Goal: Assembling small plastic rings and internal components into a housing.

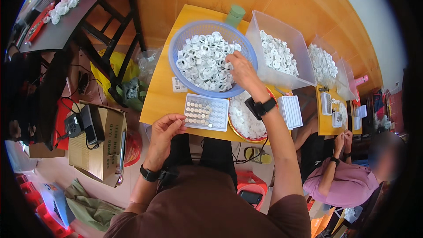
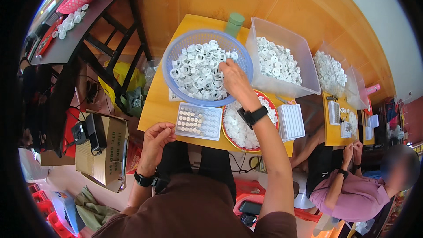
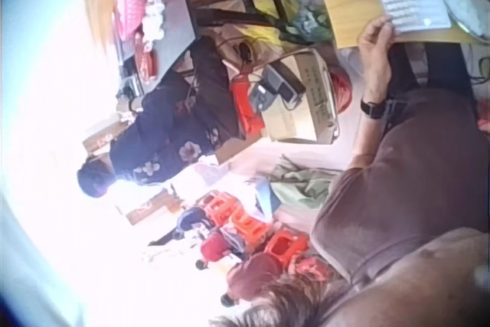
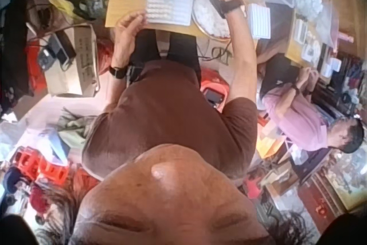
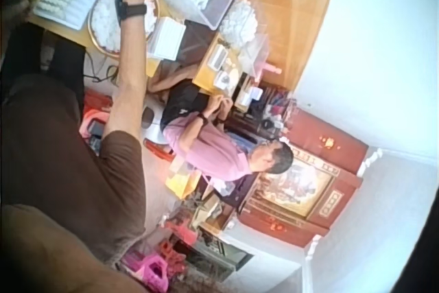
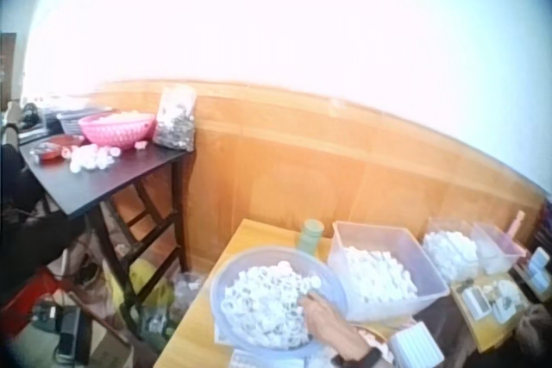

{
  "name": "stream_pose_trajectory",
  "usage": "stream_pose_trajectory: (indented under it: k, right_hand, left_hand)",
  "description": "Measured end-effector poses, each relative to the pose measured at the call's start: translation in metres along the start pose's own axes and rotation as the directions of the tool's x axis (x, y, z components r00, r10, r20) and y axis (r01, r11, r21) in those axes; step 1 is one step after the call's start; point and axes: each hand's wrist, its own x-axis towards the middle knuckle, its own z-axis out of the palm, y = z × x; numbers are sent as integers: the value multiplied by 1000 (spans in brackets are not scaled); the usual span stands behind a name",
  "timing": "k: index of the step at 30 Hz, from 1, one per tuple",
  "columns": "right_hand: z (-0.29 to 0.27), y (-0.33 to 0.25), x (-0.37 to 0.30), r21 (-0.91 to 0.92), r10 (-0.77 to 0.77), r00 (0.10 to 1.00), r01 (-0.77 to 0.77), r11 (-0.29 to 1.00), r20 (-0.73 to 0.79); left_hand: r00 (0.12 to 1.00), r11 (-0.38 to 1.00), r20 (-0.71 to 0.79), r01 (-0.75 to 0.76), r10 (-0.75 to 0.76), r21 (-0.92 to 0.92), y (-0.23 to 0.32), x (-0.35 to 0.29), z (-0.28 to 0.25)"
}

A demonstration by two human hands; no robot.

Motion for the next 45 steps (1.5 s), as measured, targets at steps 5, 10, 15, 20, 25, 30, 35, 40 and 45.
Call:
stream_pose_trajectory:
  k: [5, 10, 15, 20, 25, 30, 35, 40, 45]
  right_hand:
    - [37, 38, 12, -150, 142, 950, -104, 983, 277]
    - [20, 34, 9, -76, 185, 955, -172, 982, 231]
    - [-24, -11, -6, 559, 366, 831, -554, 617, 419]
    - [-38, -46, -38, 693, 299, 826, -564, 449, 478]
    - [-42, -74, -68, 728, 260, 825, -565, 389, 501]
    - [-35, -79, -86, 725, 320, 823, -567, 391, 470]
    - [-35, -83, -89, 715, 340, 879, -471, 517, 334]
    - [-27, -66, -99, 696, 423, 902, -360, 621, 89]
    - [0, -83, -126, 532, 434, 880, -465, 707, 193]
  left_hand:
    - [1000, 1000, 10, 6, -6, -10, -3, -3, 0]
    - [999, 1000, 24, 24, -24, 9, -4, -1, 2]
    - [997, 999, 67, 29, -31, 32, -5, 7, 8]
    - [983, 995, 157, 96, -98, 23, 6, 14, 41]
    - [960, 979, 242, 170, -138, -114, -6, 23, 55]
    - [924, 965, 332, 238, -191, -107, -20, 29, 52]
    - [923, 962, 334, 243, -188, -128, -16, 29, 49]
    - [963, 972, 241, 162, -118, -173, 2, 32, 24]
    - [986, 968, 161, 82, -44, -238, 14, 30, -4]
